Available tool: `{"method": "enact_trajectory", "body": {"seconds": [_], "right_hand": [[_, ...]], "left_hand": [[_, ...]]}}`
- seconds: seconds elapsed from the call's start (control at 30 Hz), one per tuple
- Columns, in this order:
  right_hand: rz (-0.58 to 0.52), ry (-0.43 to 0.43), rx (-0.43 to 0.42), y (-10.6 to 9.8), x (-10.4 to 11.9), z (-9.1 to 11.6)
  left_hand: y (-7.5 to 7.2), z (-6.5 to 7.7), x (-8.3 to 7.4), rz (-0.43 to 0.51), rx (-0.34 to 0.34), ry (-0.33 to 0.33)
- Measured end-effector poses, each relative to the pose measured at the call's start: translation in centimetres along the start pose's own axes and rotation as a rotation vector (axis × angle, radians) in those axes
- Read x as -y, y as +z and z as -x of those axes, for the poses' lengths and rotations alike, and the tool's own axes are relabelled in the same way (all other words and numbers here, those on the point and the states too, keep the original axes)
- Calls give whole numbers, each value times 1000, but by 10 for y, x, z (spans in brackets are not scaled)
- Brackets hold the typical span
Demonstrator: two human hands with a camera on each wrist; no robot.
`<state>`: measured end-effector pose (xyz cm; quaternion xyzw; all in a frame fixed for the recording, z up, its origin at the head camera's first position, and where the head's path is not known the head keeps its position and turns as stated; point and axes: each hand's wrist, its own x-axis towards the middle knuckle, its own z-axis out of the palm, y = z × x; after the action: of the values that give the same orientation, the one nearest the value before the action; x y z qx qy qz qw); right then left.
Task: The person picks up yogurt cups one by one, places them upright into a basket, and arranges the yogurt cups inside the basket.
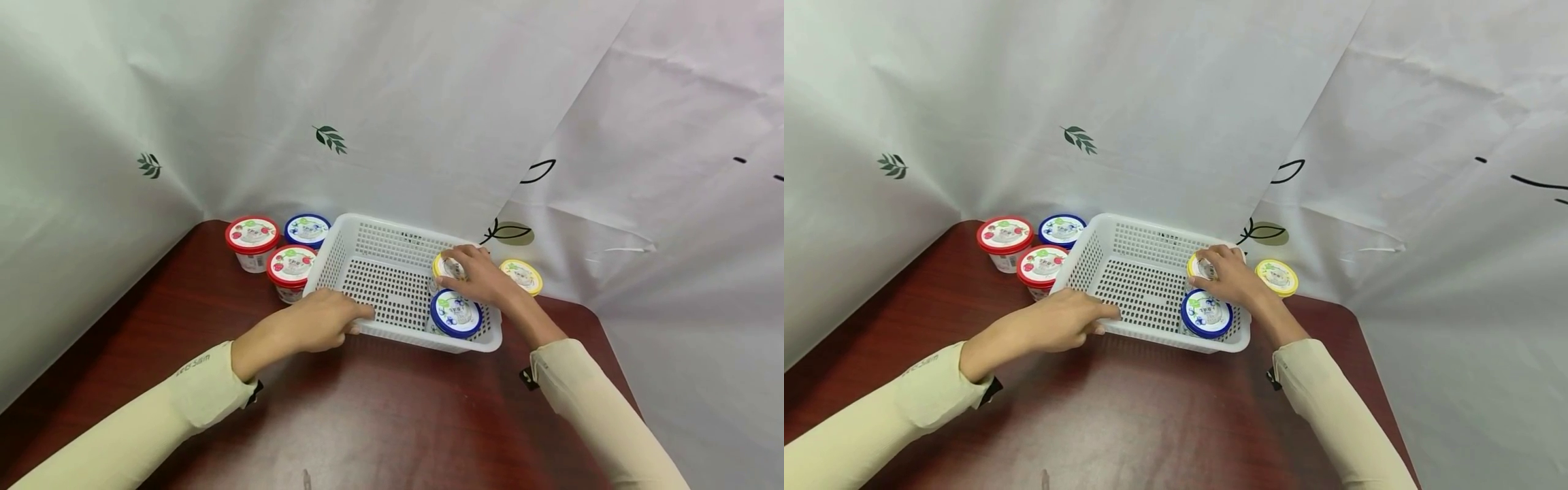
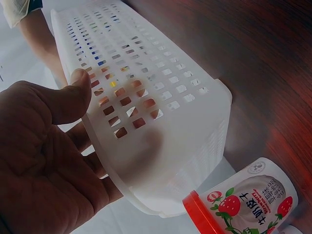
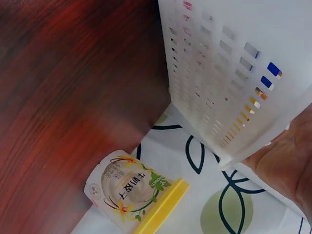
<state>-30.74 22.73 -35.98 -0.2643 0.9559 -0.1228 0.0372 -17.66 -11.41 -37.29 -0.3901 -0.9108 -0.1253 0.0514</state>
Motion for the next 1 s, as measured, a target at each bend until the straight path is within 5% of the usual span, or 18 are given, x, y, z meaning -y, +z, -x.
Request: {"method": "enact_trajectory", "body": {"seconds": [1.0], "right_hand": [[-11, 52, 35, 1, 1, 5]], "left_hand": [[-4, -2, -2, 26, 58, -33]]}}
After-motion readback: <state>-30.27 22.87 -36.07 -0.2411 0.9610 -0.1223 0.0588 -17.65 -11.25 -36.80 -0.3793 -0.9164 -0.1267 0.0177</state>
